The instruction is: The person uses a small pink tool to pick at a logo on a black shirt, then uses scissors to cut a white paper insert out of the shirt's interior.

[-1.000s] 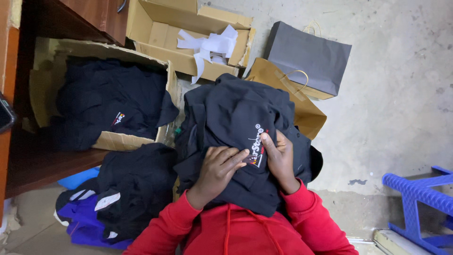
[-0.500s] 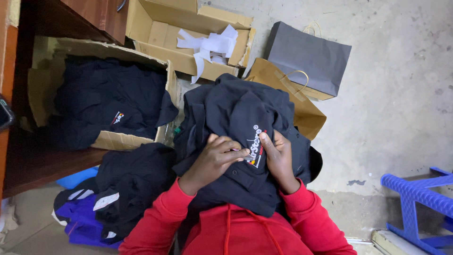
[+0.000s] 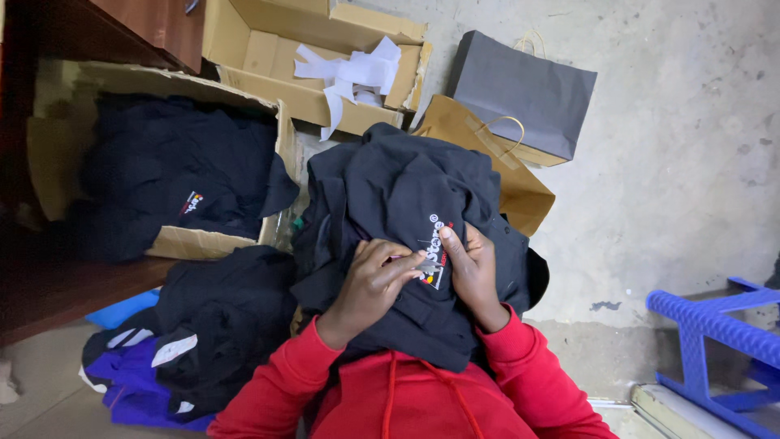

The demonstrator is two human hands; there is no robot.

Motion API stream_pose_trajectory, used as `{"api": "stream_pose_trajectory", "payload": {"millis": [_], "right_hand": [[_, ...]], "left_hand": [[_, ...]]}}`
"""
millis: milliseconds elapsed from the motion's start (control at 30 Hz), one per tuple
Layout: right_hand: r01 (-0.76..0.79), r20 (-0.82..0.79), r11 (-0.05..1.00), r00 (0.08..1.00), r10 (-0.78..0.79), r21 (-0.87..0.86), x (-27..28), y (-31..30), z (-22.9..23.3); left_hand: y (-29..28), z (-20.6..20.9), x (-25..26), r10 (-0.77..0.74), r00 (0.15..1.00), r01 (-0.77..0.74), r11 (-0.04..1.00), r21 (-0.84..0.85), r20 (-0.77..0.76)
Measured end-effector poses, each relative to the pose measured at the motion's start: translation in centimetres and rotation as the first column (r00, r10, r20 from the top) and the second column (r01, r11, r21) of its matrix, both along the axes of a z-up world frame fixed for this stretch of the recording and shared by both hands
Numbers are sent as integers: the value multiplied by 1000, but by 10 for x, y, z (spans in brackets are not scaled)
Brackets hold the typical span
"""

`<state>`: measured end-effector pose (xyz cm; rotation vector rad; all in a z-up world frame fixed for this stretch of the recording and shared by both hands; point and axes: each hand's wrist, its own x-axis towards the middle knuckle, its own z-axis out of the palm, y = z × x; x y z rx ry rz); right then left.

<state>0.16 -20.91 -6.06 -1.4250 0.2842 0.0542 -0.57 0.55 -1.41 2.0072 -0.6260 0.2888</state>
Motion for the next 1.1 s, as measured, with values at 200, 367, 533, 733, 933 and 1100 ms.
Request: {"api": "stream_pose_trajectory", "payload": {"millis": [200,367,533,733,933,1100], "right_hand": [[8,39,997,999,-5,-72,0,-8,-8],[-70,-91,985,992,85,159,0,-3,0],[-230,-235,910,917,321,345,-8,-16,39],[-473,-197,880,869,455,-54,-24,-17,42],[-103,-103,994,989,106,36,-34,4,41],[142,-9,986,990,-143,-84,-29,17,58]], "left_hand": [[-10,2,-5,32,999,-31,998,52,-10],[-8,29,-20,49,980,-63,995,-71,-191],[-13,21,-66,-68,964,79,996,30,-256],[-5,-1,-75,-236,921,275,957,88,-309],[-4,-1,-63,-310,880,282,951,-129,-360],[-5,-15,-65,-259,906,272,962,-7,-334]]}}
